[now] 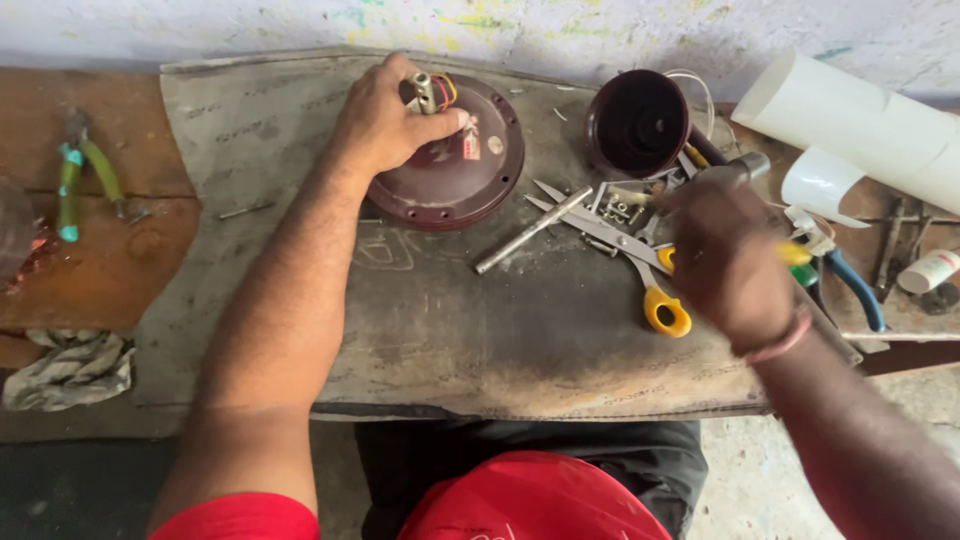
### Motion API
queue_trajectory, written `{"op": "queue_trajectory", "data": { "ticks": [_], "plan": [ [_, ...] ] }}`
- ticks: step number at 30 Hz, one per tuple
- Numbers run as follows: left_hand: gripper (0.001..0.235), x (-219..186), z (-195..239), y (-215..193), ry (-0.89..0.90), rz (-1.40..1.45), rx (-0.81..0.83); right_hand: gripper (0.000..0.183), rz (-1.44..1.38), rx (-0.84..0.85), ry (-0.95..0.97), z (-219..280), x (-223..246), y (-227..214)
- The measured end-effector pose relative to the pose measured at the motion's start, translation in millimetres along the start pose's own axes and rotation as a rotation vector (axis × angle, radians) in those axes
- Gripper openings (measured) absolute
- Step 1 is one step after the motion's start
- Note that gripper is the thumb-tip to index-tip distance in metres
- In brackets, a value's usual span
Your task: The person disassembles a ceiling fan motor using a hammer and screwdriver, removes wires using pliers, and performs maintenance on internal components on a workbench.
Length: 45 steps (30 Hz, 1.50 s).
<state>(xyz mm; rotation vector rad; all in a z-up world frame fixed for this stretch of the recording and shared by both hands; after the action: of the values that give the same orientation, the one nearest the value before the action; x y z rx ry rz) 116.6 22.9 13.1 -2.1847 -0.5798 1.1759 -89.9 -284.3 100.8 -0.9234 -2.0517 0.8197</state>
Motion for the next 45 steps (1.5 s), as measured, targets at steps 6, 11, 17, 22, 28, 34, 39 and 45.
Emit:
{"op": "queue_trajectory", "data": {
  "ticks": [6, 11, 17, 22, 28, 34, 39, 45],
  "plan": [
    [0.071, -5, 3, -1, -0.021, 0.021, 0.03, 0.042, 0.115, 0.227, -0.251, 51, 54, 60],
    [0.071, -10, 0, -5, 0.045, -0.006, -0.012, 0.029, 0.086, 0.204, -0.17, 27, 49, 65],
    [0.069, -2, 0, -1, 0.042, -0.003, -0.005, 0.012, 0.094, -0.035, 0.121, -1, -43, 12],
    [0.07, -4, 2, -1, 0.047, 0.001, 0.007, 0.014, 0.267, 0.329, -0.037, -15, -53, 59],
    [0.072, -3, 1, -3, 0.045, 0.016, 0.012, 0.029, 0.38, 0.551, 0.009, -27, -66, 84],
    [0.073, -11, 1, -5, 0.061, 0.058, 0.011, 0.025, 0.652, 0.767, -0.051, -27, -75, 109],
    [0.086, -11, 4, -10, 0.056, 0.114, 0.102, 0.021, 0.687, 0.837, 0.019, -30, -80, 110],
    [0.089, -16, 5, -14, 0.096, 0.123, 0.119, 0.013, 0.543, 0.781, -0.012, -33, -78, 108]
  ]
}}
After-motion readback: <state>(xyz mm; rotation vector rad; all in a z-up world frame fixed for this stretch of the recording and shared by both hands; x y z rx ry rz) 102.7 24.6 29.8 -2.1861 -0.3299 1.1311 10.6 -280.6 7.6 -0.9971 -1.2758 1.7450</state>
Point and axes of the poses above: each hand's wrist, its own z-axis away from the middle knuckle, its own y-axis out of the palm, x = y × z, the point moved 9 cm from there along -z, towards the middle knuckle, and after that the axes turned 10 degrees about y, right-handed, at the moved point
